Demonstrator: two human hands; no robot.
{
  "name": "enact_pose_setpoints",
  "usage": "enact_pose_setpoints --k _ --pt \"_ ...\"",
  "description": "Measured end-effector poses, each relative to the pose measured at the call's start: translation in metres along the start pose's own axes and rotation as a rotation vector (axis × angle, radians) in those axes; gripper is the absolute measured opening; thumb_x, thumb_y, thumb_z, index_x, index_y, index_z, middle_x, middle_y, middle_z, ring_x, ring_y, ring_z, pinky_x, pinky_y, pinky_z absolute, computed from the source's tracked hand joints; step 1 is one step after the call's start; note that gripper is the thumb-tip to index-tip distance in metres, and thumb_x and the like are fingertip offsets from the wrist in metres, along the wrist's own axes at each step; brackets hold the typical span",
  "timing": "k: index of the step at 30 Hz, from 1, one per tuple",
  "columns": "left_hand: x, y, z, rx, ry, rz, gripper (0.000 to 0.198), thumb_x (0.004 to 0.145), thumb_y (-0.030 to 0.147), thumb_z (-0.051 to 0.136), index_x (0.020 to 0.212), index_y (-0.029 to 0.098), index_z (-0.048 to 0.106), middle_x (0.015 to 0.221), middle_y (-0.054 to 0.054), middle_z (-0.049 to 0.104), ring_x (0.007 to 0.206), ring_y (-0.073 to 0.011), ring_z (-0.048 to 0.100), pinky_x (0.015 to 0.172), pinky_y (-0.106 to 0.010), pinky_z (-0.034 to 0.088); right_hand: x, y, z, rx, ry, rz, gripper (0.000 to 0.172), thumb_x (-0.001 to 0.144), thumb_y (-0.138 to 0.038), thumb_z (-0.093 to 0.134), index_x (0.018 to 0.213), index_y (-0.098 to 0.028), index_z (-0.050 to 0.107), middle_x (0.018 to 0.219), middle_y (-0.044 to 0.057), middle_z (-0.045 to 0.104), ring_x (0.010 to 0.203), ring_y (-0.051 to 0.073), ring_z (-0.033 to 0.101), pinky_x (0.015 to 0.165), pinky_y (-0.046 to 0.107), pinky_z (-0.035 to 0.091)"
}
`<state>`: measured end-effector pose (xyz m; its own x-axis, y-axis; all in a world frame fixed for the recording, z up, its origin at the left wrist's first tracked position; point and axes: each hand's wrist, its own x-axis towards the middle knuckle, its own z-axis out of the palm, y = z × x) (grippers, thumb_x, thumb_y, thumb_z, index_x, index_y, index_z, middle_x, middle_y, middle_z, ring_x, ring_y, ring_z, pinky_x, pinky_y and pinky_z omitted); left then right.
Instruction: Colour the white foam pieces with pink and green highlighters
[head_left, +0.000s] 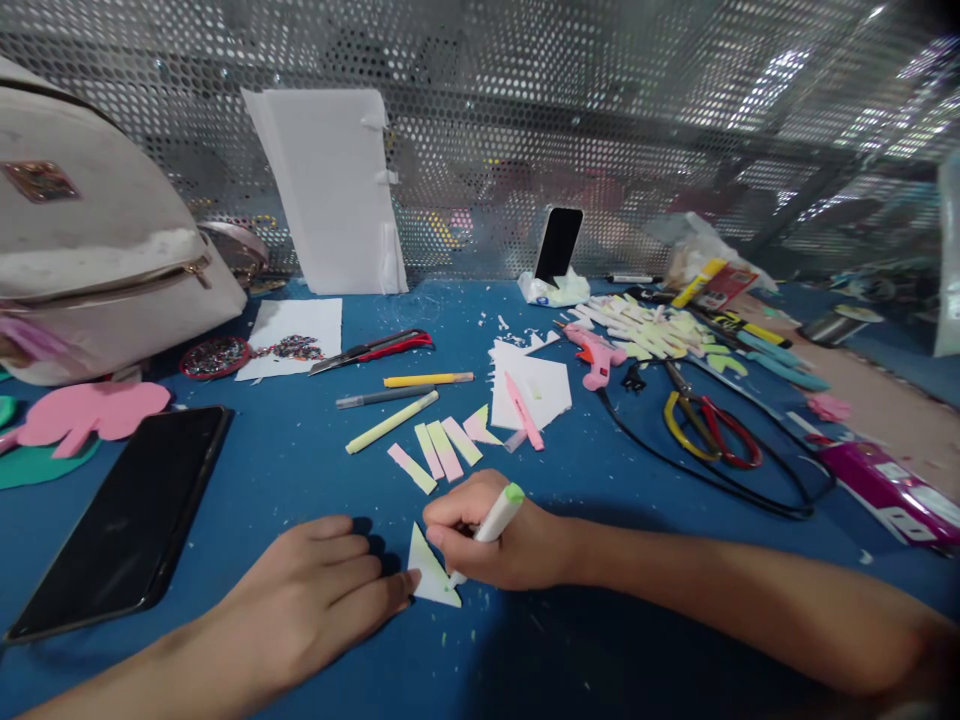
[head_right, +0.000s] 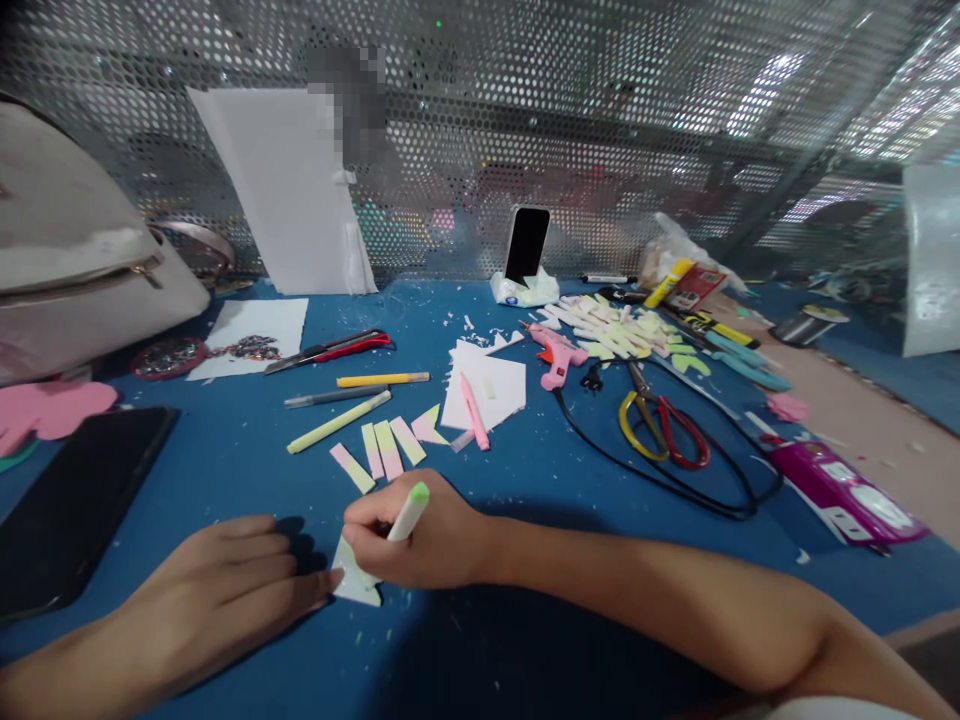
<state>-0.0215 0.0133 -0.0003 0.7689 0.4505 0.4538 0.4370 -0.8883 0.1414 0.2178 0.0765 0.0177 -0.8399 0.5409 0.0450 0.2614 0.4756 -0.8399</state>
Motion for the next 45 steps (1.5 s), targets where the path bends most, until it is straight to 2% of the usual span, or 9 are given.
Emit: enact_pose_setpoints --k 7,12,17,23,29,34,39,43,45 --pt "0.002 0.002 -0.001 -0.002 0.006 0.001 0.023 0.109 0.012 0.045 0.108 0.016 0.067 0.069 0.001 0.062 0.058 -0.0174 0.054 0.057 -0.035 0.034 -0.001 0.005 -0.006 0.131 -0.083 -0.072 0.034 0.090 -0.021 0.048 0.056 -0.017 0.047 0.053 -0.003 0.050 0.049 0.009 0.041 0.051 0.022 0.032" --pt "0.001 -0.001 0.000 -0.011 -0.012 0.014 0.022 0.110 0.013 0.044 0.109 0.015 0.067 0.069 0.000 0.062 0.059 -0.0170 0.055 0.058 -0.035 0.033 0.001 0.004 -0.004 0.333 -0.036 0.060 0.026 0.090 -0.022 0.052 0.064 -0.017 0.053 0.055 -0.004 0.052 0.047 0.008 0.048 0.047 0.019 0.034" --pt "0.001 0.000 0.000 -0.026 -0.015 0.009 0.023 0.111 0.014 0.044 0.110 0.016 0.066 0.068 0.000 0.062 0.059 -0.0172 0.054 0.058 -0.034 0.033 0.003 0.003 0.003 0.170 0.180 0.130 0.009 0.085 -0.016 0.061 0.076 -0.017 0.057 0.070 -0.004 0.061 0.060 0.009 0.051 0.057 0.018 0.038" --pt "0.001 -0.001 0.000 -0.029 -0.025 0.008 0.023 0.110 0.013 0.043 0.111 0.015 0.066 0.070 0.000 0.063 0.059 -0.0178 0.054 0.060 -0.035 0.034 0.003 0.004 0.005 0.068 0.171 0.091 0.012 0.089 -0.022 0.062 0.079 -0.019 0.056 0.071 -0.004 0.059 0.064 0.010 0.052 0.059 0.021 0.036" --pt "0.003 0.000 -0.003 -0.032 0.005 0.017 0.024 0.111 0.014 0.043 0.107 0.014 0.067 0.069 0.000 0.063 0.058 -0.0178 0.054 0.058 -0.035 0.033 0.003 0.002 0.003 0.068 0.123 0.124 0.032 0.091 -0.024 0.054 0.064 -0.019 0.039 0.061 -0.005 0.048 0.059 0.010 0.042 0.056 0.025 0.030" --pt "0.004 0.000 -0.002 -0.043 -0.008 0.009 0.022 0.110 0.014 0.045 0.109 0.014 0.068 0.070 0.000 0.064 0.059 -0.0180 0.053 0.059 -0.035 0.034 0.004 0.000 0.003 0.094 0.172 0.142 0.020 0.090 -0.028 0.060 0.075 -0.019 0.051 0.070 -0.004 0.056 0.063 0.011 0.048 0.059 0.024 0.034" --pt "0.004 -0.001 -0.003 -0.039 -0.015 0.025 0.025 0.110 0.012 0.042 0.107 0.013 0.068 0.069 0.000 0.063 0.058 -0.0182 0.053 0.058 -0.035 0.033 0.004 -0.001 0.002 0.123 0.104 0.183 0.034 0.092 -0.027 0.054 0.062 -0.019 0.039 0.058 -0.005 0.046 0.057 0.010 0.041 0.055 0.025 0.029" --pt "0.006 0.000 -0.005 -0.041 -0.016 0.021 0.028 0.112 0.013 0.040 0.108 0.014 0.067 0.069 0.000 0.063 0.058 -0.0176 0.053 0.057 -0.035 0.033 0.003 -0.001 0.002 0.116 0.171 0.169 0.021 0.092 -0.027 0.058 0.075 -0.019 0.050 0.068 -0.004 0.055 0.062 0.010 0.046 0.058 0.024 0.032" --pt "0.006 0.000 -0.005 -0.040 -0.014 0.016 0.027 0.112 0.013 0.040 0.109 0.014 0.067 0.069 0.000 0.063 0.058 -0.0176 0.054 0.058 -0.035 0.033 0.003 -0.002 0.001 0.100 0.146 0.161 0.026 0.092 -0.027 0.058 0.071 -0.019 0.047 0.066 -0.005 0.054 0.061 0.010 0.045 0.058 0.024 0.031"
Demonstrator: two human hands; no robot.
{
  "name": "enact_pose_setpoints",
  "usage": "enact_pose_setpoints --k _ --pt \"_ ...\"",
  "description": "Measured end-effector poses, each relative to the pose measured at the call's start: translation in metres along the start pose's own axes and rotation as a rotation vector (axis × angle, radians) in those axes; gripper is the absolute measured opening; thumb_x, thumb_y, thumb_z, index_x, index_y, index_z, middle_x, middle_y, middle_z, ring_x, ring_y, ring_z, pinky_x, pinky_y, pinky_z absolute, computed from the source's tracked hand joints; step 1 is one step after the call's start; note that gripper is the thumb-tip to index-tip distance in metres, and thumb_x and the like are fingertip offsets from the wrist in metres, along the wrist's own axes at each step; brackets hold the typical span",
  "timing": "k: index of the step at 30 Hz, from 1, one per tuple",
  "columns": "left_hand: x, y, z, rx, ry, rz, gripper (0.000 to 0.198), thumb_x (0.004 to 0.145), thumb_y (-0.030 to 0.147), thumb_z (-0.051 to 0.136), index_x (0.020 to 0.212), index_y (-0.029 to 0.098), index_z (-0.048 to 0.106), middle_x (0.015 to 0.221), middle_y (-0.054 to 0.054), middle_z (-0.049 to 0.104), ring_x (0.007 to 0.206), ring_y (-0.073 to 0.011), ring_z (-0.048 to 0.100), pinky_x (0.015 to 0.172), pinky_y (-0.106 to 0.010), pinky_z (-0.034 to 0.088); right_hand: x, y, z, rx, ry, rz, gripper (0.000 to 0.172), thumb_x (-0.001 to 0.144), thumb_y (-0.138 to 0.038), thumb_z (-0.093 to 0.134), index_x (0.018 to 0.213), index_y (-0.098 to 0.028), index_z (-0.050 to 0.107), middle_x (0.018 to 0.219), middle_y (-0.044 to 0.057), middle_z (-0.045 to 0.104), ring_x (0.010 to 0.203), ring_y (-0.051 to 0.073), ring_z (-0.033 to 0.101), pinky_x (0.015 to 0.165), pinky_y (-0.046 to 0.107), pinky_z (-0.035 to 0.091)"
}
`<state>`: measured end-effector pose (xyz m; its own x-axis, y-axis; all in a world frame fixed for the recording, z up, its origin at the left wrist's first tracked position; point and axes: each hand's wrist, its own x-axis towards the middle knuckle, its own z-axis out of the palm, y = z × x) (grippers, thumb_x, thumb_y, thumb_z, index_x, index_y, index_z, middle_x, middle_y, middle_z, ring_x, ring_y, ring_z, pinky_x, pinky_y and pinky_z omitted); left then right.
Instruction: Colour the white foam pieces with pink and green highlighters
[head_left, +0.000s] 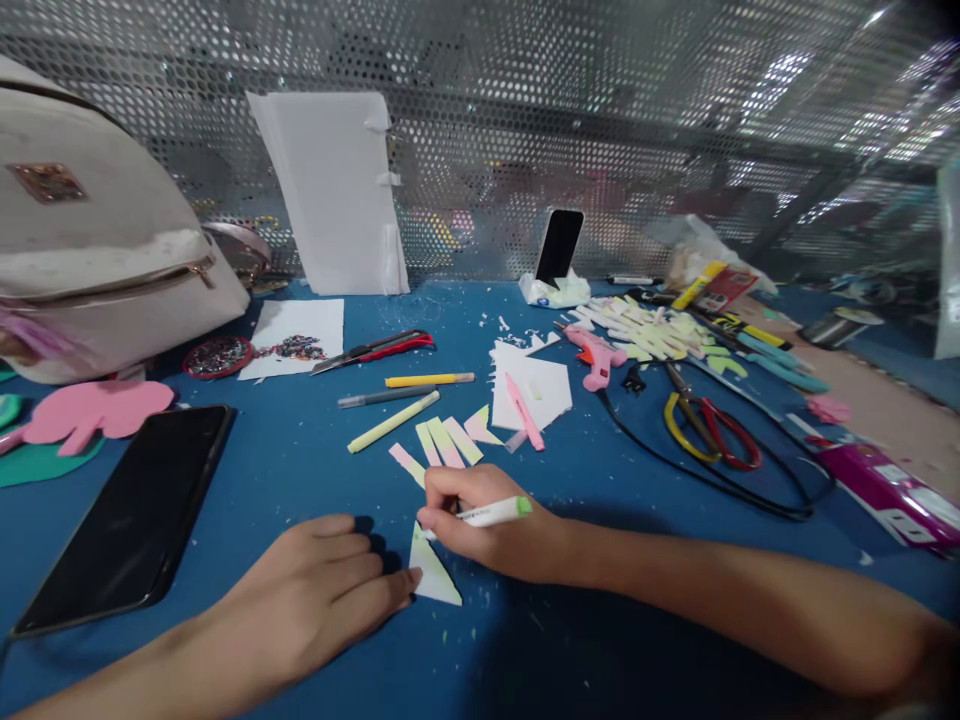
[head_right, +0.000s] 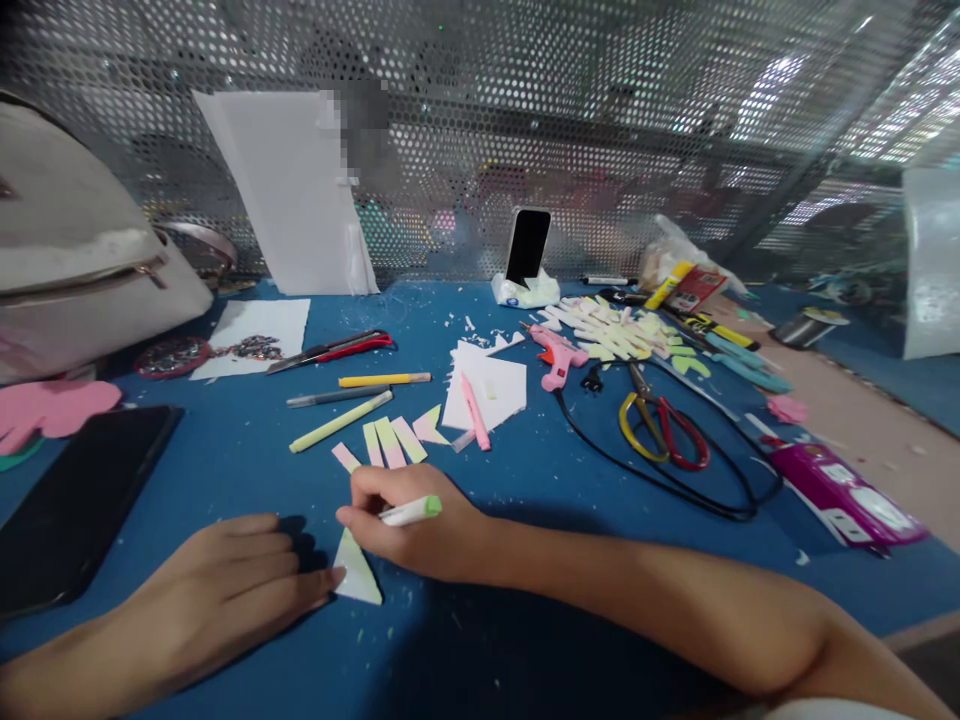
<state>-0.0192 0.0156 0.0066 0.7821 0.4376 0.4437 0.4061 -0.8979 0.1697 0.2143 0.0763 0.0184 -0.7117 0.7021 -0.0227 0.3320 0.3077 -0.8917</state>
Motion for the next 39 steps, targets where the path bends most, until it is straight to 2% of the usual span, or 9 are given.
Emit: enact_pose_setpoints --k 4,8,14,19,26,30,33,36,39 --pt "-0.0009 -0.0012 0.0021 0.000 0.010 0.005 0.027 0.112 0.014 0.040 0.109 0.015 0.067 0.070 0.000 0.063 0.058 -0.0176 0.054 0.058 -0.035 0.033 0.0004 -0.0018 -0.0008 0.062 -0.092 0.049 0.033 0.095 -0.027 0.050 0.063 -0.019 0.043 0.058 -0.004 0.050 0.057 0.011 0.043 0.055 0.024 0.030" --pt "-0.0030 -0.0012 0.0035 -0.002 0.007 0.004 0.023 0.110 0.012 0.044 0.111 0.014 0.066 0.070 0.000 0.063 0.059 -0.0180 0.054 0.059 -0.035 0.033 0.0003 -0.0014 -0.0007 -0.006 0.019 -0.013 0.023 0.092 -0.028 0.055 0.073 -0.019 0.049 0.067 -0.004 0.054 0.061 0.011 0.046 0.058 0.024 0.032" --pt "-0.0045 -0.0003 0.0031 0.011 -0.007 -0.003 0.026 0.111 0.012 0.042 0.107 0.015 0.067 0.069 0.001 0.061 0.059 -0.0176 0.054 0.059 -0.035 0.034 -0.0012 -0.0010 -0.0033 0.002 -0.192 -0.077 0.036 0.095 -0.027 0.045 0.060 -0.019 0.045 0.055 -0.003 0.048 0.053 0.011 0.044 0.056 0.025 0.032" --pt "-0.0043 -0.0009 0.0042 0.004 0.013 -0.002 0.024 0.110 0.012 0.043 0.108 0.015 0.067 0.069 0.000 0.061 0.058 -0.0178 0.052 0.057 -0.035 0.032 -0.0011 -0.0033 -0.0020 -0.065 -0.012 -0.050 0.024 0.092 -0.026 0.050 0.069 -0.020 0.043 0.065 -0.003 0.054 0.060 0.012 0.046 0.058 0.024 0.032" --pt "-0.0035 -0.0002 0.0034 0.022 0.009 0.003 0.023 0.110 0.012 0.044 0.106 0.016 0.066 0.068 0.001 0.061 0.058 -0.0172 0.054 0.058 -0.035 0.033 -0.0043 -0.0003 -0.0055 -0.054 -0.221 -0.182 0.038 0.094 -0.024 0.041 0.057 -0.019 0.042 0.054 -0.002 0.048 0.050 0.011 0.040 0.054 0.025 0.031" --pt "-0.0059 -0.0003 0.0034 0.008 -0.007 -0.001 0.025 0.111 0.012 0.041 0.111 0.015 0.065 0.069 0.000 0.061 0.059 -0.0175 0.054 0.059 -0.035 0.033 -0.0037 -0.0012 -0.0056 0.078 -0.149 -0.106 0.031 0.094 -0.024 0.042 0.063 -0.019 0.047 0.058 -0.003 0.050 0.055 0.011 0.047 0.055 0.023 0.034" --pt "-0.0065 -0.0010 0.0040 0.011 -0.009 0.003 0.025 0.110 0.012 0.041 0.112 0.015 0.065 0.070 0.000 0.063 0.060 -0.0175 0.055 0.059 -0.035 0.034 -0.0032 -0.0023 -0.0049 -0.003 -0.104 -0.082 0.030 0.093 -0.023 0.045 0.064 -0.019 0.044 0.058 -0.003 0.049 0.056 0.011 0.044 0.056 0.023 0.032" --pt "-0.0047 -0.0011 0.0040 0.022 0.018 0.005 0.024 0.110 0.012 0.042 0.109 0.015 0.066 0.069 0.001 0.062 0.058 -0.0174 0.056 0.058 -0.035 0.034 -0.0040 0.0009 -0.0052 -0.098 -0.187 -0.178 0.033 0.094 -0.024 0.044 0.061 -0.019 0.042 0.057 -0.003 0.048 0.054 0.010 0.040 0.056 0.024 0.031" --pt "-0.0028 -0.0007 0.0034 0.020 0.011 0.009 0.023 0.111 0.013 0.043 0.109 0.015 0.066 0.068 0.000 0.062 0.058 -0.0174 0.056 0.056 -0.035 0.034 -0.0046 0.0052 -0.0069 -0.059 -0.273 -0.261 0.037 0.095 -0.027 0.042 0.059 -0.019 0.044 0.057 -0.003 0.050 0.053 0.010 0.044 0.056 0.023 0.033"
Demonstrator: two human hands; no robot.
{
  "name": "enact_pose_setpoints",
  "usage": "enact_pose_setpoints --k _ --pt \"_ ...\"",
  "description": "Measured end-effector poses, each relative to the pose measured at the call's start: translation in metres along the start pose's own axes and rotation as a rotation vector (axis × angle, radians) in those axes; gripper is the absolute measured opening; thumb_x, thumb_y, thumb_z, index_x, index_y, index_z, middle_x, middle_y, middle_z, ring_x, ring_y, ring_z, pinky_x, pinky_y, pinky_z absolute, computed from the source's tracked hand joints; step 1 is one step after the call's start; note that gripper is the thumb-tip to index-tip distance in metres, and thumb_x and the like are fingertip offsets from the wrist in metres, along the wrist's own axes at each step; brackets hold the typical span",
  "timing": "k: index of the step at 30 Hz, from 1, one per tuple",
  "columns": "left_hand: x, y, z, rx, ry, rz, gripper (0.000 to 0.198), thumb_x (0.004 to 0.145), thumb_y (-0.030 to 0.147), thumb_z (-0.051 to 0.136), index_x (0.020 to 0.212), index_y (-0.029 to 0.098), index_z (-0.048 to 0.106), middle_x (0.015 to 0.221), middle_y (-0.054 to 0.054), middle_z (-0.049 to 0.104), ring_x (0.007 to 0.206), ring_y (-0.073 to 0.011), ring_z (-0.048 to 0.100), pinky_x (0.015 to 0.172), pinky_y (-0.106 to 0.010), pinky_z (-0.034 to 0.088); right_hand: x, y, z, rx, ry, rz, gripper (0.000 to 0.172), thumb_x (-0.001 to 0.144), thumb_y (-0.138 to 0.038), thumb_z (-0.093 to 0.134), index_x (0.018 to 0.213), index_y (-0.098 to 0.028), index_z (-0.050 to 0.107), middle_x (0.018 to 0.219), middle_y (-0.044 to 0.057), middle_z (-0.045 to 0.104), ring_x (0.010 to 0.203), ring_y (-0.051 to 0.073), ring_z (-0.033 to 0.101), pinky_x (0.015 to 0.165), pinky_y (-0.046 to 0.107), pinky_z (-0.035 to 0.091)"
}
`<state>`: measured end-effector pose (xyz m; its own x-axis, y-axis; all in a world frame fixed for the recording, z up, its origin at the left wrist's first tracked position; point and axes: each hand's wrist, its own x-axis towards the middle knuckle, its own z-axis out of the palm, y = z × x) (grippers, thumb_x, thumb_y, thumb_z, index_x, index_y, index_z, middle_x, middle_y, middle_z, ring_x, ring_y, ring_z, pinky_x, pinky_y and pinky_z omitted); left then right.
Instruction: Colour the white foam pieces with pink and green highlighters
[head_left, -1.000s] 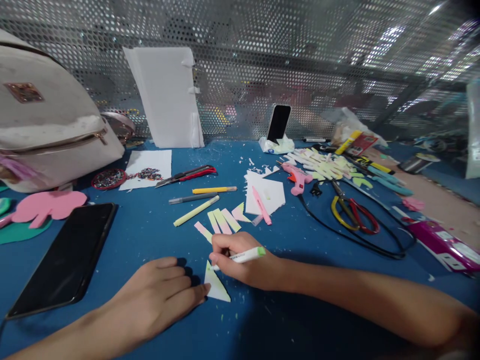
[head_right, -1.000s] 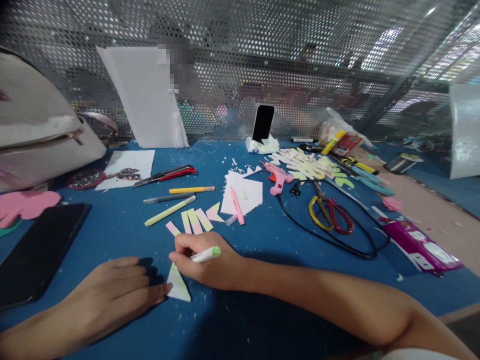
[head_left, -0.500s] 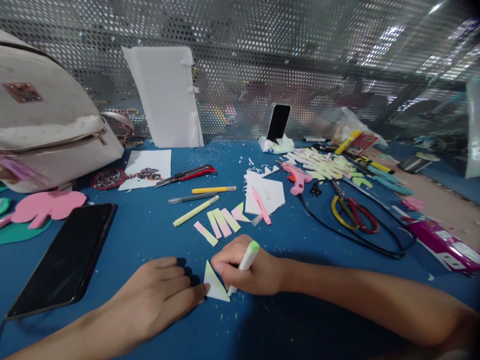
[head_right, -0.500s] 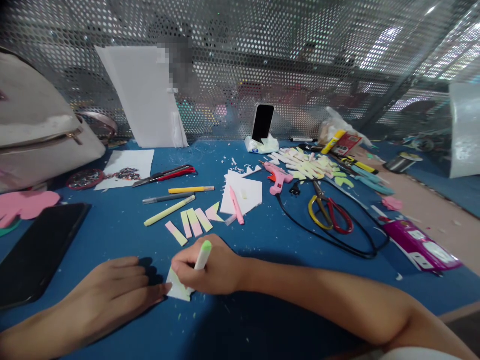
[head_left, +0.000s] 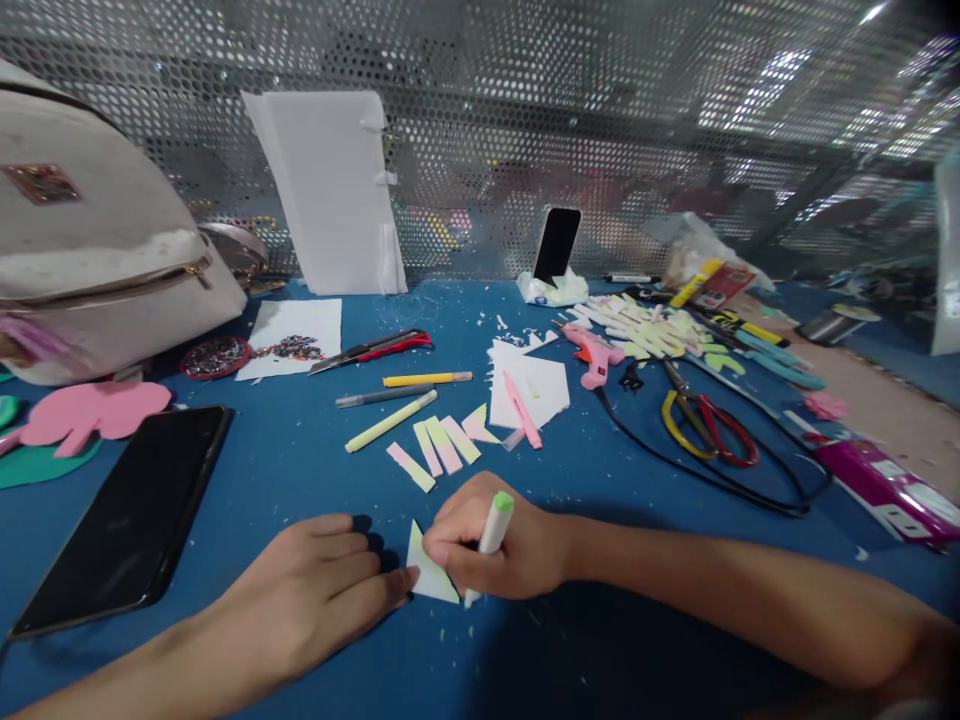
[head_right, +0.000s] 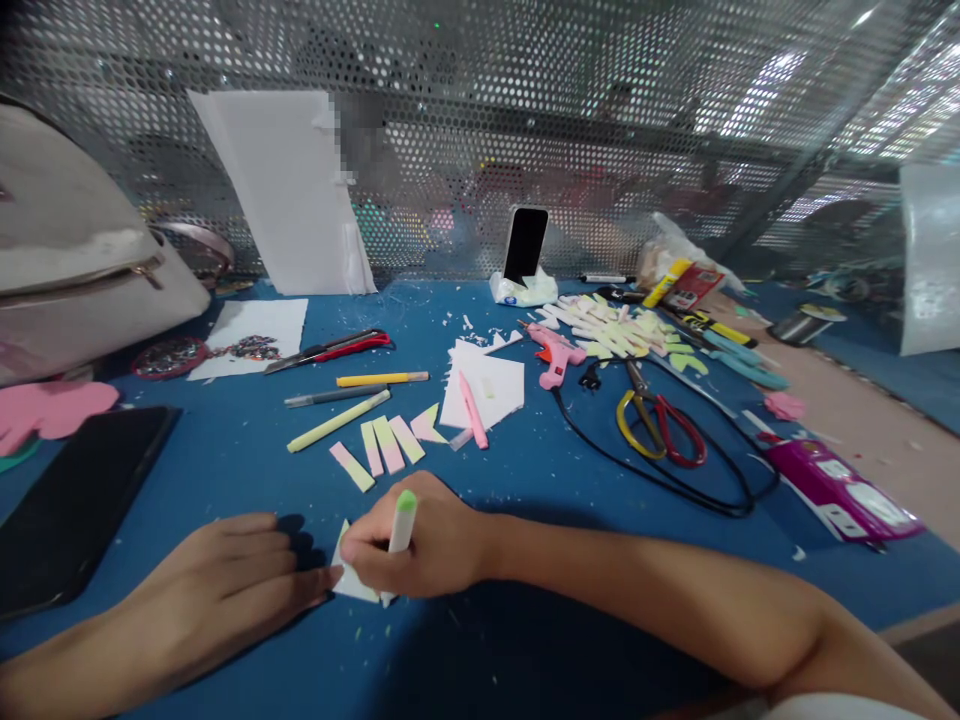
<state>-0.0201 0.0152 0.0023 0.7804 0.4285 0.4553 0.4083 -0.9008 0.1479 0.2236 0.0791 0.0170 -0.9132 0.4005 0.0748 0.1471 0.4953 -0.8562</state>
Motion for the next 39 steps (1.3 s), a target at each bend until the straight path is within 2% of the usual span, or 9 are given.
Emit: enact_pose_setpoints --k 6,11,19,24,27,29,32,35,39 --pt "0.0013 0.0008 -0.0014 0.001 0.000 0.004 0.025 0.111 0.012 0.042 0.107 0.015 0.066 0.068 0.001 0.062 0.058 -0.0167 0.056 0.057 -0.035 0.035 0.0013 -0.0036 -0.0011 0.013 0.080 0.085 0.034 0.096 -0.026 0.041 0.063 -0.020 0.043 0.060 -0.002 0.052 0.056 0.012 0.046 0.057 0.025 0.034" --pt "0.0014 0.0001 -0.0003 -0.029 0.012 -0.003 0.025 0.112 0.013 0.041 0.110 0.015 0.066 0.068 0.000 0.062 0.058 -0.0178 0.053 0.057 -0.036 0.030 0.0004 0.0003 -0.0001 -0.017 -0.017 -0.027 0.038 0.096 -0.027 0.041 0.059 -0.019 0.043 0.057 -0.003 0.049 0.053 0.010 0.044 0.055 0.024 0.032" --pt "-0.0016 0.0001 0.0006 0.004 0.002 -0.007 0.022 0.110 0.013 0.044 0.109 0.016 0.066 0.070 0.000 0.063 0.059 -0.0171 0.057 0.058 -0.035 0.036 0.0000 0.0017 -0.0005 0.147 0.056 0.010 0.037 0.098 -0.028 0.044 0.062 -0.018 0.047 0.059 -0.003 0.049 0.054 0.010 0.046 0.055 0.024 0.034" --pt "-0.0014 0.0000 0.0009 -0.005 0.000 -0.009 0.024 0.110 0.013 0.042 0.112 0.016 0.066 0.069 0.001 0.063 0.058 -0.0168 0.056 0.058 -0.035 0.037 0.0005 0.0002 0.0038 0.430 0.227 0.167 0.023 0.097 -0.036 0.054 0.082 -0.019 0.051 0.060 -0.007 0.048 0.048 0.009 0.043 0.049 0.020 0.034" --pt "-0.0011 -0.0001 0.0017 -0.011 0.019 -0.006 0.024 0.111 0.014 0.042 0.111 0.015 0.066 0.069 0.001 0.064 0.058 -0.0168 0.057 0.058 -0.034 0.036 0.0021 -0.0030 0.0031 0.320 0.327 0.163 0.010 0.091 -0.026 0.062 0.095 -0.018 0.057 0.076 -0.003 0.056 0.063 0.010 0.050 0.057 0.021 0.039" --pt "-0.0011 -0.0005 0.0016 -0.014 0.006 -0.001 0.023 0.111 0.014 0.042 0.111 0.015 0.066 0.068 0.000 0.063 0.057 -0.0170 0.057 0.057 -0.034 0.035 0.0027 -0.0045 0.0006 0.225 0.334 0.082 0.014 0.088 -0.020 0.062 0.102 -0.018 0.061 0.088 0.000 0.058 0.070 0.011 0.051 0.061 0.022 0.041" --pt "-0.0016 -0.0012 0.0003 -0.026 -0.009 -0.005 0.024 0.111 0.015 0.042 0.112 0.015 0.066 0.069 0.000 0.064 0.059 -0.0178 0.057 0.059 -0.034 0.035 0.0019 -0.0038 -0.0028 0.180 0.276 -0.040 0.011 0.094 -0.023 0.054 0.090 -0.016 0.062 0.085 0.002 0.060 0.071 0.013 0.053 0.066 0.025 0.043" --pt "-0.0029 -0.0017 -0.0011 -0.037 -0.028 -0.006 0.027 0.112 0.014 0.040 0.113 0.014 0.067 0.070 -0.001 0.064 0.060 -0.0185 0.057 0.061 -0.035 0.037 0.0003 -0.0019 -0.0028 0.233 0.188 -0.069 0.038 0.102 -0.027 0.039 0.069 -0.017 0.054 0.068 0.001 0.058 0.062 0.012 0.053 0.064 0.026 0.043" --pt "-0.0053 -0.0020 -0.0007 -0.050 -0.053 -0.011 0.023 0.110 0.013 0.044 0.115 0.014 0.066 0.073 -0.002 0.065 0.063 -0.0197 0.057 0.062 -0.037 0.036 -0.0013 -0.0032 -0.0001 0.099 0.207 -0.011 0.023 0.094 -0.021 0.047 0.071 -0.019 0.045 0.062 -0.003 0.049 0.054 0.009 0.045 0.053 0.023 0.034"
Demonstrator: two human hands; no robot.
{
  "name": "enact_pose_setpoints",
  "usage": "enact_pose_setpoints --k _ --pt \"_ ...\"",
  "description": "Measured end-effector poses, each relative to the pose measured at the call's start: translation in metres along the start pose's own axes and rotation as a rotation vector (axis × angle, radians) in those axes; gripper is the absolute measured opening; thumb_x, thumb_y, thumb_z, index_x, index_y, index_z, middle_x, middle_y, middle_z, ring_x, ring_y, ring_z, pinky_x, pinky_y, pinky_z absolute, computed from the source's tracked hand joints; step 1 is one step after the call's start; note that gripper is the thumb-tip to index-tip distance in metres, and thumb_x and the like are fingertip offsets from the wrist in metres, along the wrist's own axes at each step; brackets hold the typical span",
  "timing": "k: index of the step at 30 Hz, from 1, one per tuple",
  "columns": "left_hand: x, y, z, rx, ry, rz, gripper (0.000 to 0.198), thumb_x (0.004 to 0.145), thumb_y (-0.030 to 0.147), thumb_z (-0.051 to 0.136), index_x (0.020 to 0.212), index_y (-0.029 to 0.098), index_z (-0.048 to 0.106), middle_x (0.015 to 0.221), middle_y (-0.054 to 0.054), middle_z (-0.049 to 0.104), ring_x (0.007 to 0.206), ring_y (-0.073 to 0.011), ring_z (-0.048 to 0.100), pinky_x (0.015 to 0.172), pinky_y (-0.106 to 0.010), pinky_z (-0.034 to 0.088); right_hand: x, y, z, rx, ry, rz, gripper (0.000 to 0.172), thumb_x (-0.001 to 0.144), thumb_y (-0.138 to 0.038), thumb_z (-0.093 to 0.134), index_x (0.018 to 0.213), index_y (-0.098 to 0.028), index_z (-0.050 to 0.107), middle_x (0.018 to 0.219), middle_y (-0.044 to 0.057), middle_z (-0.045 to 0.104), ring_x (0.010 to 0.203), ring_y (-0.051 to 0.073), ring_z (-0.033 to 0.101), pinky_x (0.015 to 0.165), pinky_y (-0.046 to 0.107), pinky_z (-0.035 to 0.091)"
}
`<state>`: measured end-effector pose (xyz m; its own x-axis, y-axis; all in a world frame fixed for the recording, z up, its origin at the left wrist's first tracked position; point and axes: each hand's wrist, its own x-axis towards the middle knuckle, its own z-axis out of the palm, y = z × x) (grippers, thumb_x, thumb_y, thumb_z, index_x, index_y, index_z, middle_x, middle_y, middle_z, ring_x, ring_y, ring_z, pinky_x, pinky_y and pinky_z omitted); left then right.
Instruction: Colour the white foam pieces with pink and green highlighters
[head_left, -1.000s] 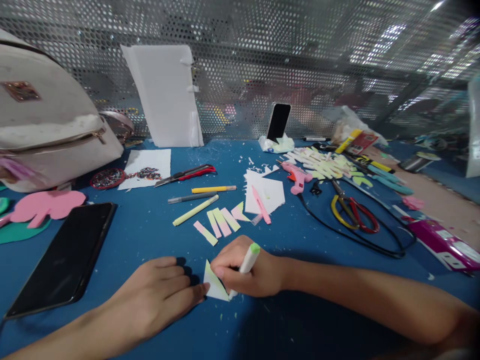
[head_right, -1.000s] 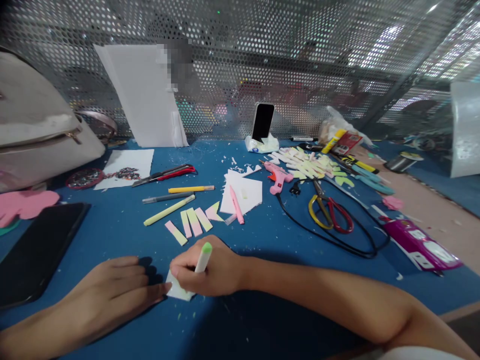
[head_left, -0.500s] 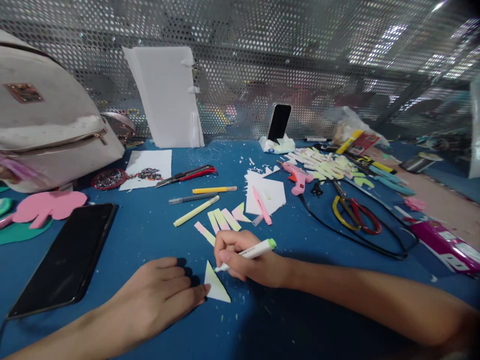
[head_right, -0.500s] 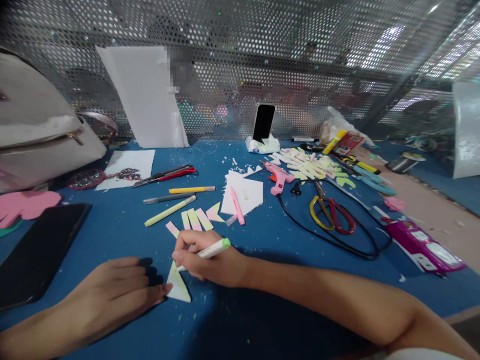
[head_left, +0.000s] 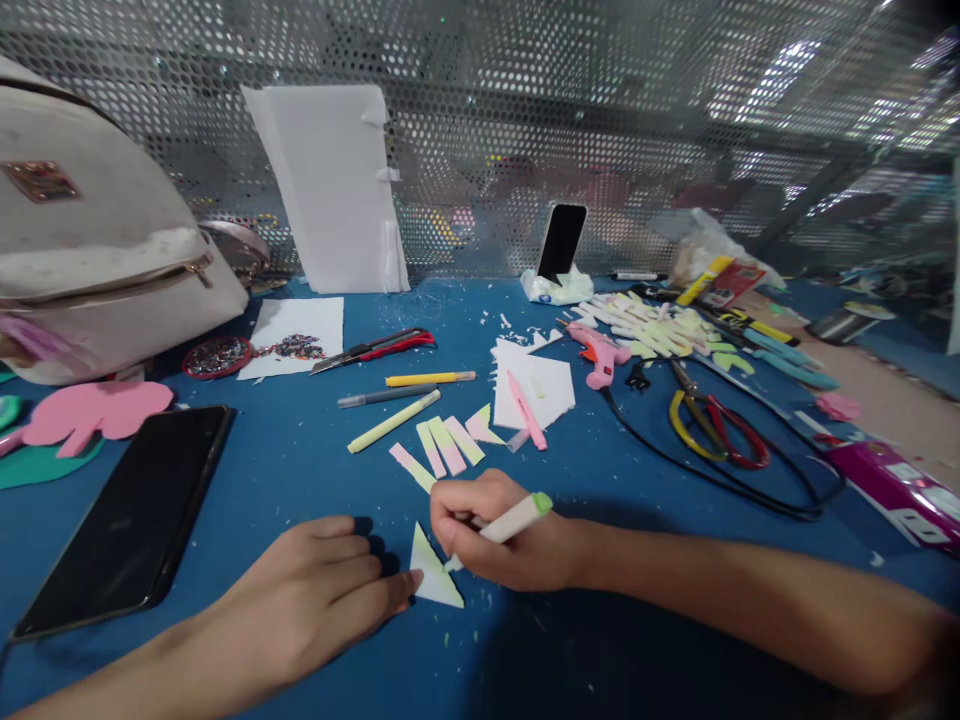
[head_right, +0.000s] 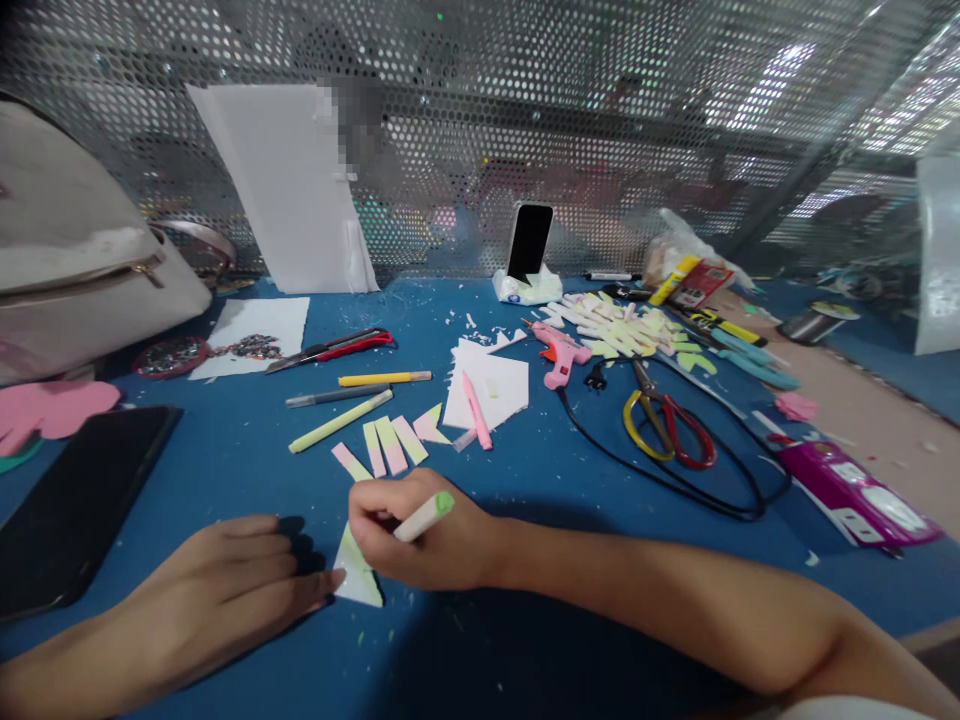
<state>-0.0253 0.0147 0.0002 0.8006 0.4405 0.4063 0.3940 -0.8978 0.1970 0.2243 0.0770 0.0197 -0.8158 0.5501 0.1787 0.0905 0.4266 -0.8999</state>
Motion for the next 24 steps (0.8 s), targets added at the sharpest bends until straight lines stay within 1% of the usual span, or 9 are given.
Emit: enact_pose_setpoints --k 1,3,6,11,15,17,20,24 --pt "-0.0003 -0.0001 0.0003 -0.003 0.002 0.003 0.021 0.110 0.012 0.045 0.115 0.014 0.066 0.073 -0.002 0.065 0.063 -0.0196 0.056 0.061 -0.037 0.035 -0.0006 -0.0007 0.0005 -0.040 0.011 0.000 0.024 0.092 -0.021 0.048 0.070 -0.021 0.040 0.059 -0.005 0.043 0.052 0.008 0.039 0.051 0.022 0.030" --pt "-0.0001 -0.0001 0.0002 -0.001 0.006 0.013 0.021 0.109 0.011 0.045 0.115 0.013 0.066 0.073 -0.001 0.065 0.062 -0.0194 0.054 0.061 -0.037 0.034 -0.0019 -0.0017 0.0015 -0.097 0.009 -0.017 0.030 0.093 -0.023 0.047 0.067 -0.022 0.030 0.056 -0.007 0.033 0.048 0.008 0.030 0.048 0.023 0.025" --pt "0.0021 0.0005 -0.0015 0.002 0.014 0.011 0.024 0.111 0.011 0.042 0.112 0.013 0.067 0.071 -0.001 0.063 0.060 -0.0192 0.052 0.060 -0.037 0.032 -0.0043 -0.0013 0.0040 -0.184 -0.032 -0.062 0.035 0.091 -0.025 0.047 0.065 -0.022 0.023 0.054 -0.007 0.028 0.047 0.008 0.025 0.047 0.024 0.022" --pt "0.0039 0.0014 -0.0036 0.011 0.010 0.007 0.028 0.111 0.013 0.040 0.106 0.014 0.067 0.070 -0.001 0.062 0.060 -0.0192 0.052 0.059 -0.036 0.030 -0.0064 0.0031 0.0090 -0.238 -0.080 -0.158 0.034 0.083 -0.025 0.050 0.061 -0.021 0.024 0.053 -0.007 0.024 0.045 0.008 0.026 0.046 0.024 0.020" --pt "0.0029 0.0008 -0.0013 0.007 0.018 0.007 0.028 0.112 0.014 0.039 0.109 0.014 0.067 0.070 -0.001 0.062 0.060 -0.0192 0.052 0.059 -0.036 0.031 -0.0063 0.0050 0.0085 -0.187 -0.075 -0.127 0.036 0.083 -0.023 0.051 0.062 -0.022 0.022 0.056 -0.007 0.021 0.049 0.008 0.020 0.047 0.024 0.021" --pt "0.0029 0.0000 -0.0001 0.001 0.020 0.009 0.027 0.111 0.013 0.040 0.109 0.014 0.067 0.069 -0.001 0.062 0.060 -0.0192 0.052 0.059 -0.036 0.030 -0.0061 0.0048 0.0073 -0.154 -0.095 -0.109 0.038 0.084 -0.023 0.052 0.063 -0.022 0.021 0.057 -0.007 0.019 0.051 0.009 0.019 0.047 0.024 0.021" --pt "0.0028 -0.0013 0.0004 0.007 0.009 0.007 0.025 0.111 0.012 0.042 0.108 0.014 0.067 0.069 -0.001 0.063 0.060 -0.0194 0.053 0.059 -0.036 0.031 -0.0051 0.0039 0.0065 -0.123 -0.118 -0.104 0.038 0.086 -0.024 0.051 0.063 -0.022 0.021 0.059 -0.007 0.019 0.052 0.009 0.019 0.048 0.024 0.021" --pt "0.0012 -0.0013 -0.0008 -0.004 -0.021 0.011 0.027 0.111 0.012 0.040 0.111 0.014 0.067 0.071 -0.002 0.064 0.061 -0.0199 0.054 0.060 -0.036 0.032 -0.0039 0.0034 0.0068 -0.120 -0.118 -0.105 0.037 0.087 -0.024 0.050 0.063 -0.022 0.021 0.058 -0.007 0.019 0.052 0.009 0.019 0.048 0.024 0.021"
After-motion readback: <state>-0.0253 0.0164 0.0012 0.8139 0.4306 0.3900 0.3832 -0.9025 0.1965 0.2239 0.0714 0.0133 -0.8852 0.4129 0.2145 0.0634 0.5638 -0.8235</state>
